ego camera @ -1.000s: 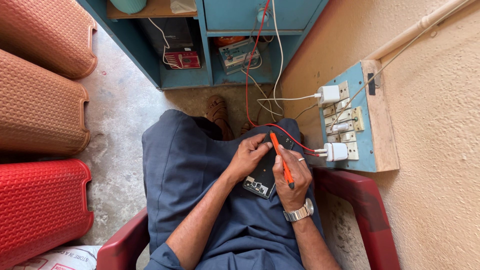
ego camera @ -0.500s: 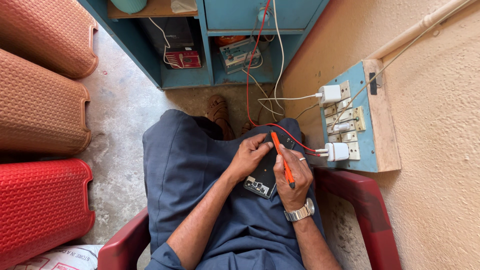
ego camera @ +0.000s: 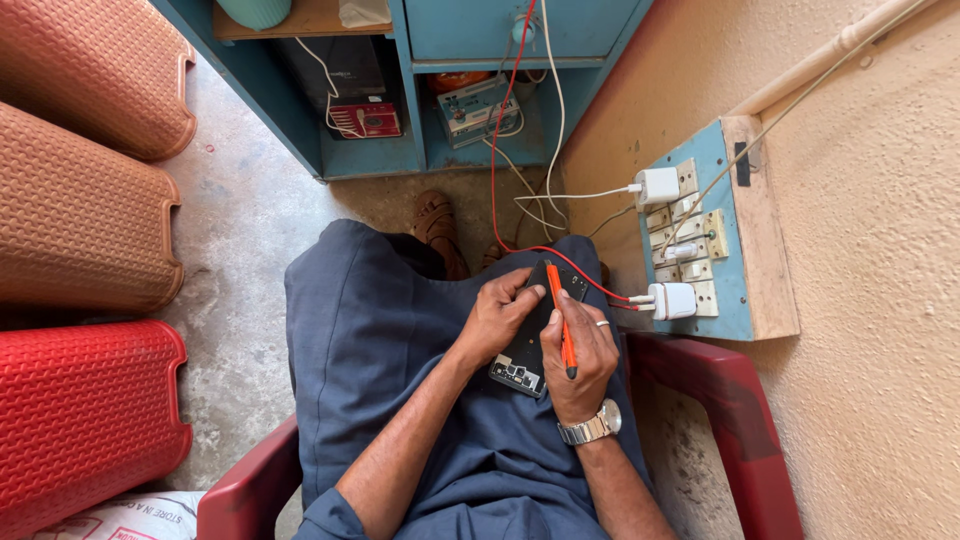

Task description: The person uses an orange plastic tool to press along the edges of a phone's internal frame and screen while the device is connected to multiple charging cables.

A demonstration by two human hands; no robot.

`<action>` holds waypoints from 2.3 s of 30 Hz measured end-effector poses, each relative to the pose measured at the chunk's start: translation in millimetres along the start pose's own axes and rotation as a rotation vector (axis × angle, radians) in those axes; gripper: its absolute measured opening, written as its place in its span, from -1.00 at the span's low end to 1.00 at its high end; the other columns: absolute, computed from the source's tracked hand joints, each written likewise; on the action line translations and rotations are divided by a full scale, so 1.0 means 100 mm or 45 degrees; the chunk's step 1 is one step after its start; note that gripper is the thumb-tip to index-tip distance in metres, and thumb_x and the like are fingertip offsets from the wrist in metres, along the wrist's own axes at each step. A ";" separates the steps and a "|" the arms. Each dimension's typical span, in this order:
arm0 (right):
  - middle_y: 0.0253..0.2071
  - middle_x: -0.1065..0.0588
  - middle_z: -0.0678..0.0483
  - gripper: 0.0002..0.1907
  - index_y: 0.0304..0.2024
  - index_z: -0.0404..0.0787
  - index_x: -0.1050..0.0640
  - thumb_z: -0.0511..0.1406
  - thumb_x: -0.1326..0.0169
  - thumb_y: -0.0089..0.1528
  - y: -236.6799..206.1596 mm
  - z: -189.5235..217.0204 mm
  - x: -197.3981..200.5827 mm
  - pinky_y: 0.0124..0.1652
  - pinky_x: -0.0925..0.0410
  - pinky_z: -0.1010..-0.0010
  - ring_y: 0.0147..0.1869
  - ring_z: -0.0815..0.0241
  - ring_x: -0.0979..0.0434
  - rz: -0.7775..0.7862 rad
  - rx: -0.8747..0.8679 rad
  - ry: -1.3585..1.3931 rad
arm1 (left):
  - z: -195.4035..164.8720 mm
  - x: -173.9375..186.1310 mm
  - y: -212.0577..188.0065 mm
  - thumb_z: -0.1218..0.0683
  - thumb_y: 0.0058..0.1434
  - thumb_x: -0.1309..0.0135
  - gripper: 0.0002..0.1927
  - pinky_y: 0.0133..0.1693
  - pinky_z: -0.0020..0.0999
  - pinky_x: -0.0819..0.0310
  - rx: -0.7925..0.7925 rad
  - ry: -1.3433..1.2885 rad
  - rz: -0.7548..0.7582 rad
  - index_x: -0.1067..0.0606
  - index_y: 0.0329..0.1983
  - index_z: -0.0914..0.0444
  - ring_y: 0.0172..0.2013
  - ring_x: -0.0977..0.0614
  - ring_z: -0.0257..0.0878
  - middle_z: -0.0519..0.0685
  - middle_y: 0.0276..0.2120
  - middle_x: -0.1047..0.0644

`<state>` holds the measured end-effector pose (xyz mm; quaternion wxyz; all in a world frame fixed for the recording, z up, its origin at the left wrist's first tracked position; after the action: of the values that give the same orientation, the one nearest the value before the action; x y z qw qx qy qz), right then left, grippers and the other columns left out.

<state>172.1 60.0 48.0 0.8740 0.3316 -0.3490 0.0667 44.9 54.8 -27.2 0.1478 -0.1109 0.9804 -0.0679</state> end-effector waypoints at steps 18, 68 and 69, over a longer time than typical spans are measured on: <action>-0.14 -0.65 -0.09 -0.71 0.11 -0.39 -0.55 -0.34 -0.04 0.39 -0.02 -0.18 0.07 -0.09 -0.53 0.39 -0.08 0.14 -0.71 0.035 -0.500 0.524 | -0.08 -0.06 -0.15 0.06 0.32 -0.09 -0.72 -0.43 -0.43 -0.48 0.086 0.265 -0.321 -0.56 -0.03 0.35 -0.46 -0.54 -0.44 -0.05 -0.49 -0.60; -0.15 -0.62 -0.11 -0.73 0.03 -0.30 -0.57 -0.27 -0.11 0.34 0.02 -0.24 0.03 -0.10 -0.48 0.24 -0.08 -0.02 -0.67 0.045 -0.317 0.208 | -0.38 0.59 0.09 0.16 0.39 0.05 -0.91 -0.29 -0.07 -0.44 -0.536 1.004 -0.704 -0.42 -0.21 0.30 -0.38 -0.57 0.05 0.12 -0.39 -0.50; -0.16 -0.62 -0.10 -0.73 0.03 -0.30 -0.57 -0.28 -0.11 0.34 0.02 -0.23 0.03 -0.11 -0.48 0.25 -0.09 -0.01 -0.68 0.054 -0.330 0.218 | -0.37 0.66 0.09 0.13 0.44 0.06 -0.86 -0.29 -0.10 -0.45 -0.487 0.967 -0.703 -0.42 -0.22 0.30 -0.38 -0.58 0.04 0.12 -0.38 -0.52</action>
<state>186.5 75.8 38.5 0.9344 0.2018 -0.2858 0.0675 -29.3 51.5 -12.0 -0.2655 -0.3586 0.8940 0.0407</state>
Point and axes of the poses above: each hand's wrist, its own y-axis towards the middle knuckle, its own x-axis out of the back of the hand, z = x × y, the point moved 2 cm from there along y, towards the middle knuckle
